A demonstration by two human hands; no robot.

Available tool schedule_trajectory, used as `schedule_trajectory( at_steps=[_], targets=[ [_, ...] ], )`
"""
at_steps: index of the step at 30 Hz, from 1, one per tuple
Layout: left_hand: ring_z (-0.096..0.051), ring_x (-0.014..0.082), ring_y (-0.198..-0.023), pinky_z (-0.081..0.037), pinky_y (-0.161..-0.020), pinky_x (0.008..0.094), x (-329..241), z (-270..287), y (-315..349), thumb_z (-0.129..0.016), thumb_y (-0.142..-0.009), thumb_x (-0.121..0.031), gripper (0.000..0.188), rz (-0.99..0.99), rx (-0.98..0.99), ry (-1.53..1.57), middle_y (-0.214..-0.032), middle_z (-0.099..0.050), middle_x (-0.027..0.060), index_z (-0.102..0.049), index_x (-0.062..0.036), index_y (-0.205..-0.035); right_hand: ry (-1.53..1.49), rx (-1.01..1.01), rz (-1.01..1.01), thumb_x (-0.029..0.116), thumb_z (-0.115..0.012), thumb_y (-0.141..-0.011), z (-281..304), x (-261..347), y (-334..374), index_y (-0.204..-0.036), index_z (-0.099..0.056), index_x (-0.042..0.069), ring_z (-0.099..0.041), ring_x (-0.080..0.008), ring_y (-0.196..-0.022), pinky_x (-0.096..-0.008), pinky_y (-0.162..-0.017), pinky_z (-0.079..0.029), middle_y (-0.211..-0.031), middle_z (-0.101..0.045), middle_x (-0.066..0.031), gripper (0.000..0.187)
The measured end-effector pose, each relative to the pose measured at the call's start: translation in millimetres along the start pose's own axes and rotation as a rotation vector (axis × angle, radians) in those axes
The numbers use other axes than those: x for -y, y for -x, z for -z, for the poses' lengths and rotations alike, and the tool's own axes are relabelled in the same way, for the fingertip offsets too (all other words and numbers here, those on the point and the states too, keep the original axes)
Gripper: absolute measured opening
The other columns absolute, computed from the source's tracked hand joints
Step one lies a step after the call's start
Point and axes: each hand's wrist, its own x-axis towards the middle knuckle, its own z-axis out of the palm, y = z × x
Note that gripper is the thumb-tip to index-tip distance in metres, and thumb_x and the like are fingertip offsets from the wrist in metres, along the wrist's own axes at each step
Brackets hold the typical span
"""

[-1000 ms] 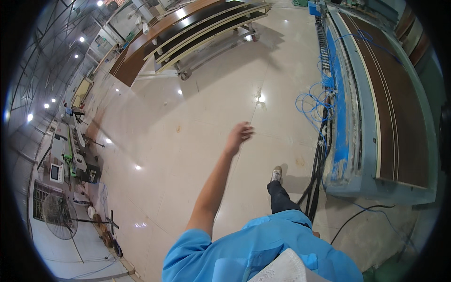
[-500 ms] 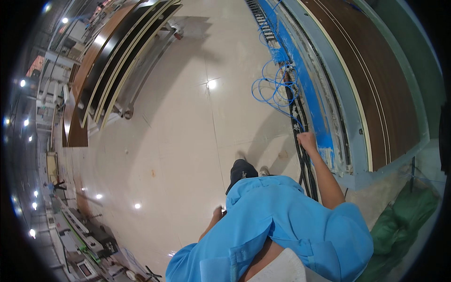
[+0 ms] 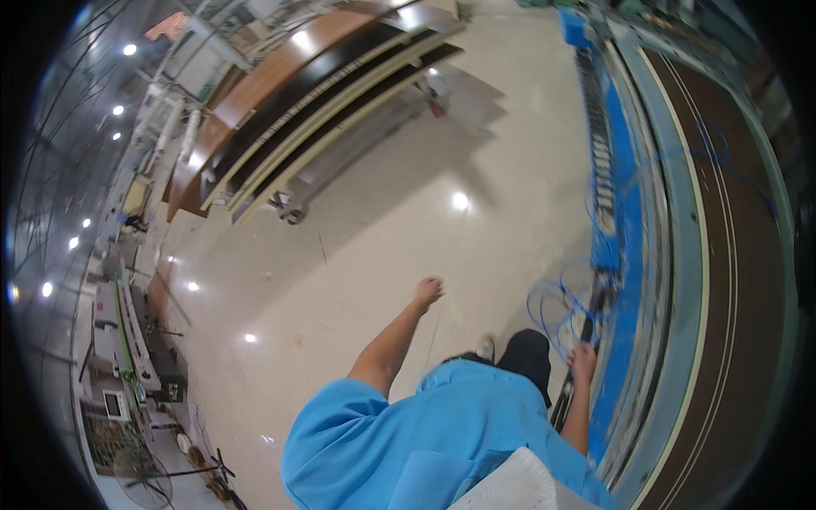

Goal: The person sweeps loose fibrous material on the floor using a broom and dustpan, then transfers it into green sacks. They lift and position the sacks, add more material, and later handle a blue cable near machinery.

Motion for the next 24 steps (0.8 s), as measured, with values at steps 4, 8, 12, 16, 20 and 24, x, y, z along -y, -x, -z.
schedule_trajectory(
  at_steps=[4,8,12,16,20,24],
  targets=[
    [-0.064,0.0189,-0.087,-0.053,-0.074,0.0309,-210.8,-118.2,-77.9,-0.059,-0.094,-0.03,0.039,-0.351,0.128,-0.113,-0.101,-0.065,0.0119,-0.059,0.0009,-0.118,-0.304,-0.167,0.054,0.023,-0.059,-0.094,43.9,57.5,-86.8,-0.12,-0.057,0.004,-0.057,-0.015,-0.06,-0.0268,-0.048,-0.045,-0.082,-0.061,-0.0064,0.032],
    [-0.066,0.0189,-0.082,-0.054,-0.074,0.0333,-314.7,-219.3,-146.1,-0.06,-0.093,-0.03,0.037,-0.468,0.259,-0.277,-0.097,-0.068,0.0114,-0.063,0.0012,-0.112,-0.011,-0.343,0.441,0.027,-0.055,-0.099,115.5,176.3,-221.3,-0.119,-0.058,0.003,-0.055,-0.0126,-0.061,-0.0273,-0.053,-0.045,-0.081,-0.06,-0.0043,0.031],
    [-0.066,0.0192,-0.073,-0.053,-0.071,0.0345,-339.0,-302.9,-231.4,-0.06,-0.092,-0.03,0.034,-0.421,0.383,-0.551,-0.087,-0.069,0.0098,-0.065,-0.0015,-0.11,0.602,-0.739,0.79,0.03,-0.048,-0.103,187.4,340.9,-382.8,-0.141,-0.048,0.006,-0.063,-0.0266,-0.097,-0.0407,-0.083,-0.05,-0.109,-0.065,-0.0156,0.045],
    [-0.064,0.0352,-0.108,-0.049,-0.093,0.0444,-350.6,-352.0,-286.1,-0.061,-0.087,-0.039,0.039,-0.273,0.541,-1.207,-0.112,-0.07,0.0173,-0.07,-0.0117,-0.114,0.532,-0.745,0.409,0.027,-0.05,-0.101,230.4,473.1,-532.3,-0.148,-0.038,0.016,-0.057,-0.0394,-0.118,-0.0482,-0.096,-0.047,-0.134,-0.056,-0.0205,0.05],
    [-0.068,0.0285,-0.097,-0.053,-0.086,0.0398,-366.3,-379.7,-299.7,-0.059,-0.091,-0.035,0.039,-0.174,0.45,-0.803,-0.107,-0.07,0.0163,-0.066,-0.0055,-0.115,1.075,-0.692,0.14,0.014,-0.048,-0.097,258.2,540.9,-662.4,-0.154,-0.023,0.021,-0.058,-0.0415,-0.116,-0.0534,-0.094,-0.049,-0.141,-0.049,-0.0203,0.062],
    [-0.066,0.0203,-0.089,-0.053,-0.081,0.0339,-370.5,-368.8,-299.3,-0.058,-0.094,-0.034,0.039,-0.006,0.435,-0.564,-0.102,-0.068,0.0119,-0.064,-0.0033,-0.118,1.37,-0.65,0.031,0.012,-0.045,-0.096,263.9,564.6,-720.5,-0.15,-0.032,0.019,-0.06,-0.0412,-0.113,-0.0538,-0.091,-0.05,-0.137,-0.052,-0.022,0.056]
  ],
)
